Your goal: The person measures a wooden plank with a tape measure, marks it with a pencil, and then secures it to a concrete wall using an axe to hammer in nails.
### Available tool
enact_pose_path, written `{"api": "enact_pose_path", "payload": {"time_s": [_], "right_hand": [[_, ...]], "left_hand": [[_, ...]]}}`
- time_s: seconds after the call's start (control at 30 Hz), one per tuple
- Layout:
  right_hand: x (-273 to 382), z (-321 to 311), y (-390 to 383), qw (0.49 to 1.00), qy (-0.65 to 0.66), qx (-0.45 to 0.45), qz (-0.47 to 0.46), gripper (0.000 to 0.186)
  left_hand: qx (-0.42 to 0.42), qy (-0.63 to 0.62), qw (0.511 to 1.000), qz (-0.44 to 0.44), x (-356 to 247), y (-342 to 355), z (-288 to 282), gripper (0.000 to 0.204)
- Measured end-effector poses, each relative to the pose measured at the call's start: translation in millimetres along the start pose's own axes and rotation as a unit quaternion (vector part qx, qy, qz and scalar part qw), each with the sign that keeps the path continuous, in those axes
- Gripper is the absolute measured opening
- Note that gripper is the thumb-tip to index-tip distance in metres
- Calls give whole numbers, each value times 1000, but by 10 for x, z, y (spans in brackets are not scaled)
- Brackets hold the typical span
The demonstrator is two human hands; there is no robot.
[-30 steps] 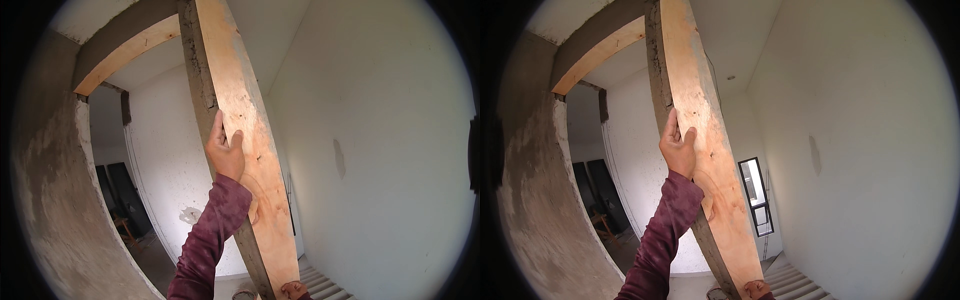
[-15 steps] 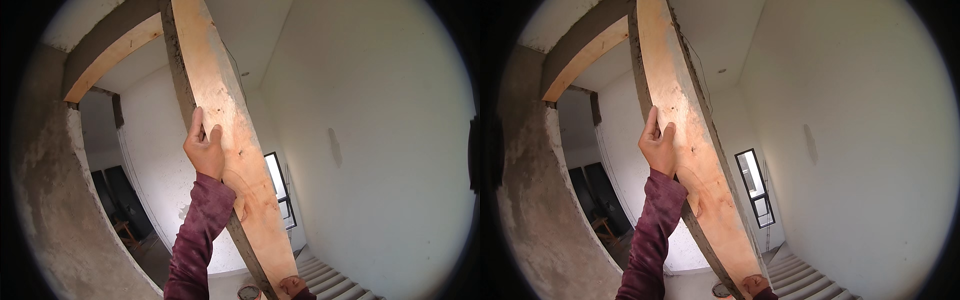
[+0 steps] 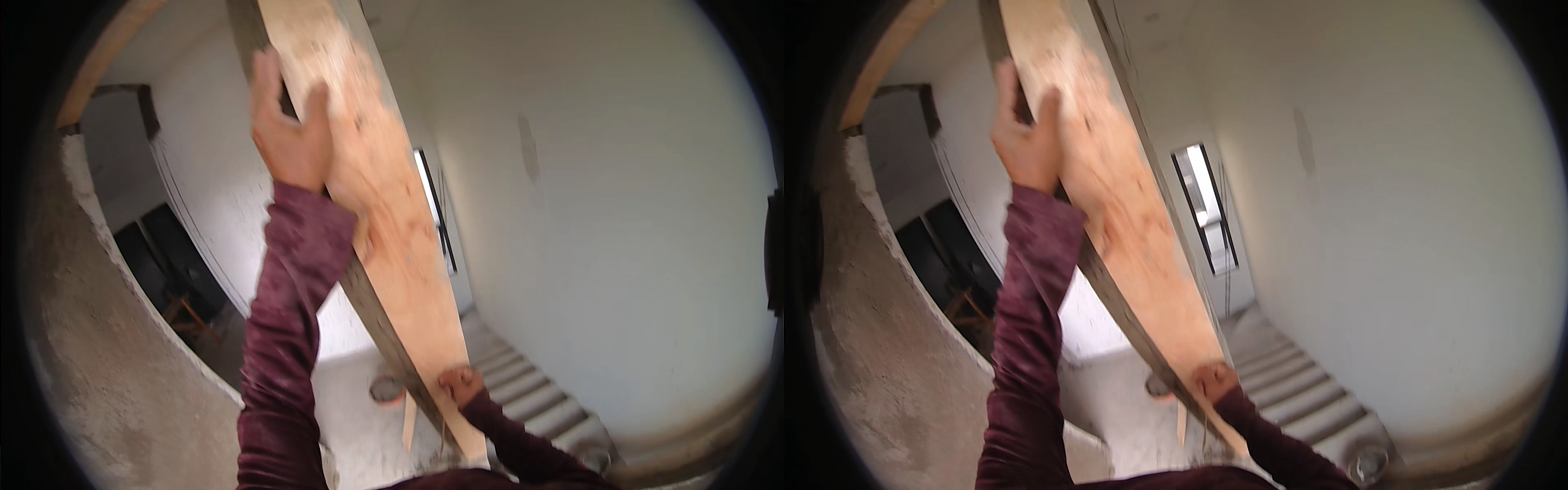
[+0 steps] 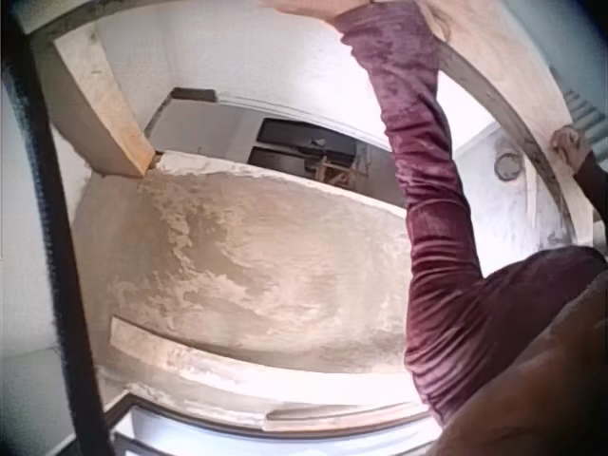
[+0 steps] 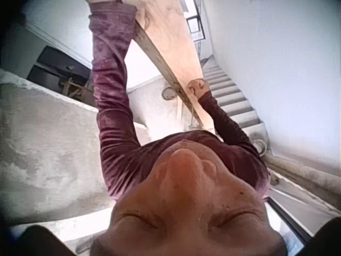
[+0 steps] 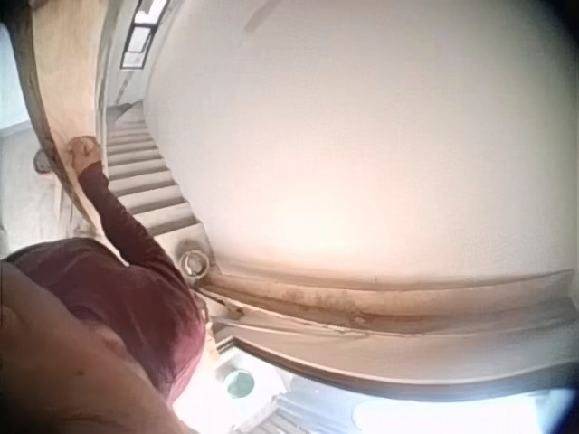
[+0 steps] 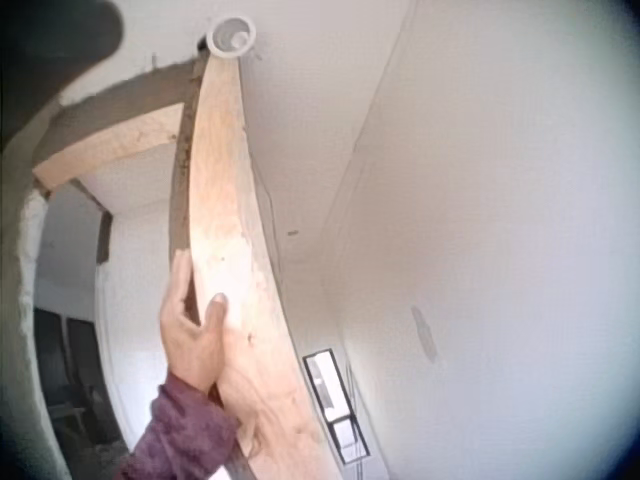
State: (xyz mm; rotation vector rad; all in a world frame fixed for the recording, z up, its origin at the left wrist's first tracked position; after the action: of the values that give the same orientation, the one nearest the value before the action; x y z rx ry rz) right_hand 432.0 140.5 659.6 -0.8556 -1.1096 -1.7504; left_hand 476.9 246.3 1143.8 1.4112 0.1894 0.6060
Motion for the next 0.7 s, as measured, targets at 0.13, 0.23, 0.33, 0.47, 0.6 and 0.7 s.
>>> {"api": "enact_pose_path", "payload": {"time_s": [0.13, 0.23, 0.33, 0.47, 0.6, 0.7], "right_hand": [[366, -206, 71, 997, 16, -60, 49, 28], [95, -114, 136, 992, 89, -43, 80, 25], [152, 20, 80, 992, 86, -27, 88, 25], [220, -83, -6, 989, 65, -45, 126, 23], [332, -59, -93, 970, 117, -26, 211, 19], [356, -67, -101, 967, 118, -7, 228, 17]], "left_hand": [[110, -122, 986, 9, -589, -676, -124, 54], [241, 15, 966, 88, -879, -1888, -548, 79], [435, 76, 895, 66, -945, -2840, -817, 90], [517, 157, 839, 67, -993, -3426, -626, 84], [487, 154, 859, 40, -960, -3549, -620, 91], [500, 140, 854, 2, -977, -3521, -576, 92]]}}
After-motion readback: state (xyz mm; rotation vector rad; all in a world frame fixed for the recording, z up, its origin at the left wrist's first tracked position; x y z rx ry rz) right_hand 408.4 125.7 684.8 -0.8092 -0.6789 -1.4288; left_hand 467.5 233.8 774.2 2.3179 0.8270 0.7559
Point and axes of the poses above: each hand's wrist, its own y-axis towards the middle knuckle, its own z-axis out of the palm, x = y × z, the point moved 3 cm from there along y, towards the middle knuckle, and after that the axes turned 7 degrees about y, right-handed, at the moved point
